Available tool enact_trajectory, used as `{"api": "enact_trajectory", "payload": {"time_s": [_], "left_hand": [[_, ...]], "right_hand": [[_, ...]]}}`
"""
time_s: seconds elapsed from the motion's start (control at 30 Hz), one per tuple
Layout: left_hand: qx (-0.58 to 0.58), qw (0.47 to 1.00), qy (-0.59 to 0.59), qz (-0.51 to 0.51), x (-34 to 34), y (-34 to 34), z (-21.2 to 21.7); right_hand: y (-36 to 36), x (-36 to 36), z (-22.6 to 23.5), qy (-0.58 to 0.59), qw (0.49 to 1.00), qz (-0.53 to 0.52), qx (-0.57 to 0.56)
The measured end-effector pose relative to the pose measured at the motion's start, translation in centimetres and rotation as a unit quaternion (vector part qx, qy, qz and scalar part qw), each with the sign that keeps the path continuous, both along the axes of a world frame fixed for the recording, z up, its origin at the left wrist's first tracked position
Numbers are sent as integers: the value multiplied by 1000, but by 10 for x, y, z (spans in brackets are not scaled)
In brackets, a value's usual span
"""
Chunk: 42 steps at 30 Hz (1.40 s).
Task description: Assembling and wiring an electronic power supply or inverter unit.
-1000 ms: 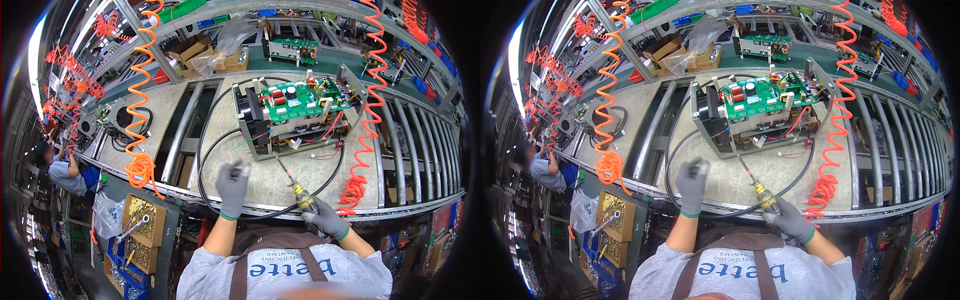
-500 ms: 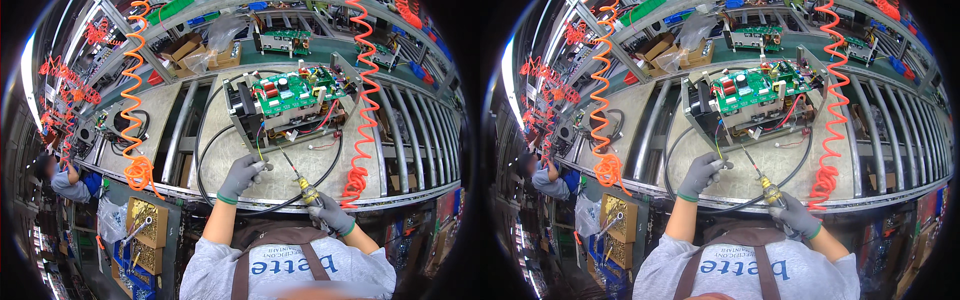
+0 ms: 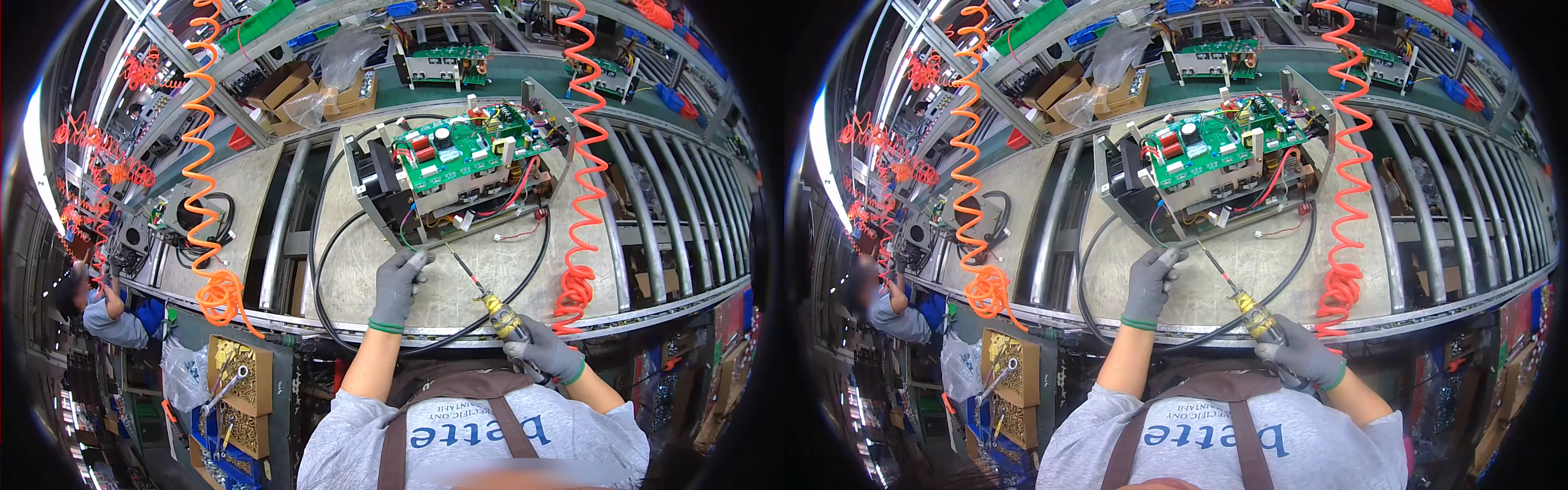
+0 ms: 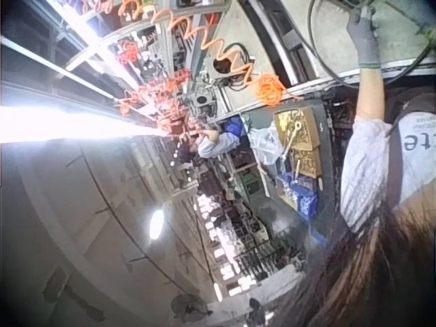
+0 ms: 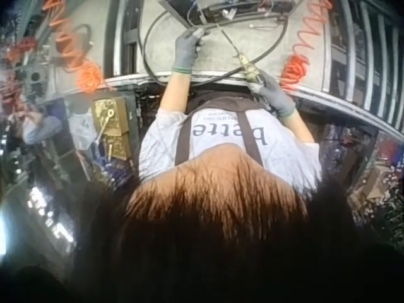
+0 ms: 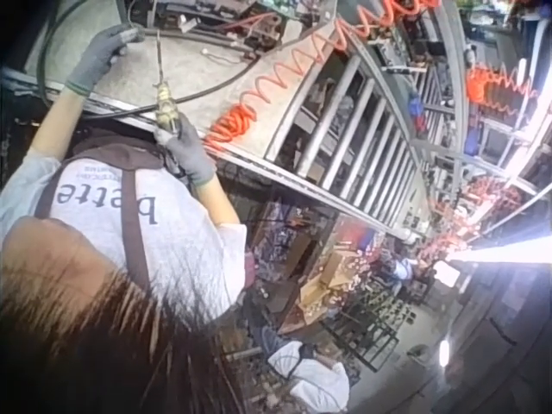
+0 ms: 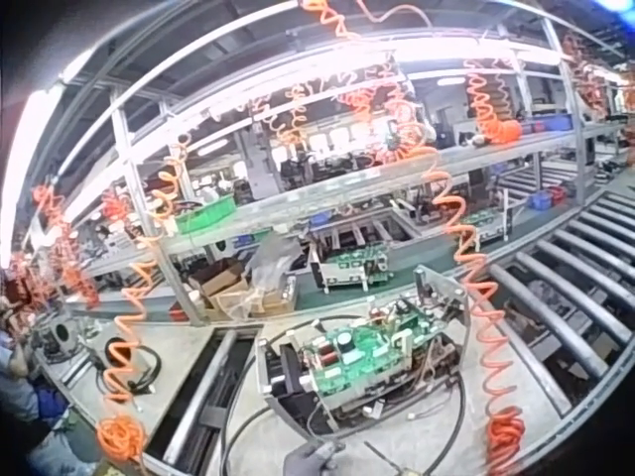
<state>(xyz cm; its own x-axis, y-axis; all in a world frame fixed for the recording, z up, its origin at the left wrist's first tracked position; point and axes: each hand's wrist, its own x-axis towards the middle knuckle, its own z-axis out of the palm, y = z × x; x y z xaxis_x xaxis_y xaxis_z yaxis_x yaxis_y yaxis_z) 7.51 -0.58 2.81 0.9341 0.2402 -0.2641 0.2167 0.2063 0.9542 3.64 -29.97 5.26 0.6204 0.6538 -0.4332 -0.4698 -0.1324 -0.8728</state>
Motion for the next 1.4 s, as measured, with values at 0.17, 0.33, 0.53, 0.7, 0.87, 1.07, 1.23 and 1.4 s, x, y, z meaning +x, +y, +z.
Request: {"api": "enact_trajectory", "payload": {"time_s": [0.17,0.33,0.53,0.7,0.87,1.07,1.23,1.4], "left_hand": [[-7,994,6,106,6,-11,-5],[-2,992,-5,123,7,-13,-8],[28,991,-13,131,10,-13,-12],[85,986,-21,141,11,-18,-15],[169,974,-43,146,19,-14,-34],[218,955,-87,182,25,-20,-45],[249,945,-133,165,20,-24,-51],[344,926,-107,114,20,-20,-56]], "right_hand": [[6,3,3,26,1000,11,13],[12,7,-9,45,999,27,15],[22,9,-4,56,998,16,6],[34,11,-15,119,993,15,15],[47,15,-26,135,990,-1,33],[57,15,-26,157,987,-22,41],[56,15,-28,170,984,-26,46],[58,13,-31,176,982,-37,51]]}}
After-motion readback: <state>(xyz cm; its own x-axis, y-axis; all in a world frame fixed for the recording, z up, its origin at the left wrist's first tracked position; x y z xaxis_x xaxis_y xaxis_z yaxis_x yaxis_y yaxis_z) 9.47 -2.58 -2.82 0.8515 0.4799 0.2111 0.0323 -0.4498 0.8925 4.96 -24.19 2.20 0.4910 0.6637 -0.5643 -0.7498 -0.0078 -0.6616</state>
